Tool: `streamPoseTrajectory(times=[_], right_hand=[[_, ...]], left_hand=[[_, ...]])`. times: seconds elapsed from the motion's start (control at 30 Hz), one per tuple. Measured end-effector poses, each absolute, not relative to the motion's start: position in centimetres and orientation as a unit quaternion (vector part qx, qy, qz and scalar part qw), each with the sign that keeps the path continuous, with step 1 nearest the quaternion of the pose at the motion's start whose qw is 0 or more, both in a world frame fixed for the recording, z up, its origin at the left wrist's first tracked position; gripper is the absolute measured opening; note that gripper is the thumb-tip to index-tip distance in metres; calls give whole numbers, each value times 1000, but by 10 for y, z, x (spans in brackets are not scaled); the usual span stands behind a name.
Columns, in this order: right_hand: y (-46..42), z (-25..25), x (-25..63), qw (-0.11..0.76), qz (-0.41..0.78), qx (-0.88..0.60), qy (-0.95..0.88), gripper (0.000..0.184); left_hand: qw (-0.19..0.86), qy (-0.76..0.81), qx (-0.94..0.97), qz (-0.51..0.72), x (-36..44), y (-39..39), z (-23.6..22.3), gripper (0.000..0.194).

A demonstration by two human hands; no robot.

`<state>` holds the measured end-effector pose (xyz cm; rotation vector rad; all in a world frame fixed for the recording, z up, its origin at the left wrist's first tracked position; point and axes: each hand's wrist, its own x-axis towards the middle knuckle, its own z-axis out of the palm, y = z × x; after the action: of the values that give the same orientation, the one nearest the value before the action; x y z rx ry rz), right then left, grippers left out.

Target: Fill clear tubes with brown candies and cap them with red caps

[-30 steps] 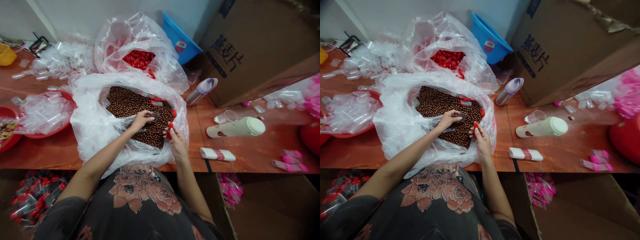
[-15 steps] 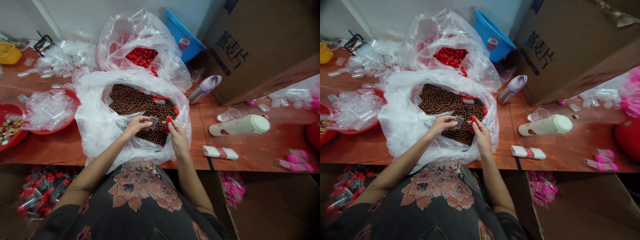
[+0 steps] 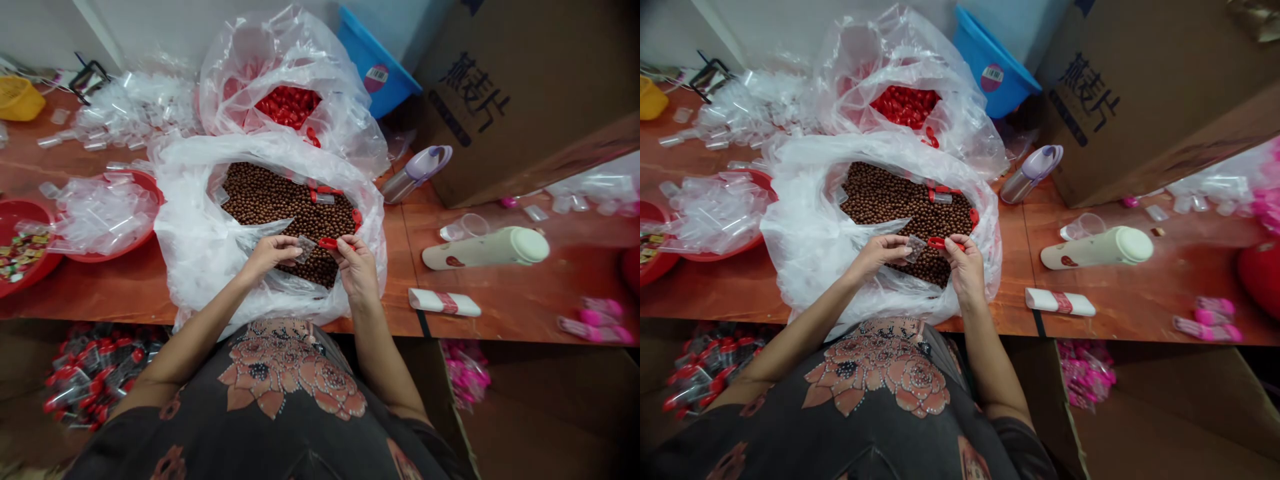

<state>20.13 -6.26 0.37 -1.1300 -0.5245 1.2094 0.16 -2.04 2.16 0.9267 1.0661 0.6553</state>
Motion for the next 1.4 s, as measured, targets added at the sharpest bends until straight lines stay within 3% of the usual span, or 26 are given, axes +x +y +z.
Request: streamPoseTrajectory(times=[0.2, 0.33, 0.53, 0.7, 0.87, 1.03, 1.1, 1.27, 1.33, 1.4], right_hand=[[-64, 5, 191, 633, 518, -502, -282, 33], [-68, 9, 190, 568, 508, -529, -373, 30], [-75, 20, 198, 519, 403, -524, -542, 22], [-80, 14, 198, 491, 365, -511, -605, 30], [-79, -1, 190, 458, 275, -504, -678, 69], [-80, -6, 181, 440, 208, -495, -719, 63], [-81, -5, 178, 424, 211, -488, -733, 62], [-85, -1, 174, 428, 277, -467, -723, 63], [-88, -2, 174, 472, 346, -479, -654, 67], [-89, -2, 174, 540, 423, -507, -523, 56]], left_hand=[[707, 457, 450, 297, 4, -27, 25, 38], [703, 453, 458, 300, 3, -29, 24, 37], [704, 445, 461, 307, -1, -32, 20, 38], [709, 451, 439, 319, -2, -36, 24, 35], [709, 440, 429, 345, 0, -40, 28, 39], [772, 408, 358, 330, 15, -45, 28, 51], [784, 405, 339, 326, 24, -48, 25, 58], [749, 437, 337, 366, 35, -56, 23, 44], [750, 435, 339, 365, 32, -57, 26, 47], [754, 428, 350, 355, 27, -57, 30, 52]])
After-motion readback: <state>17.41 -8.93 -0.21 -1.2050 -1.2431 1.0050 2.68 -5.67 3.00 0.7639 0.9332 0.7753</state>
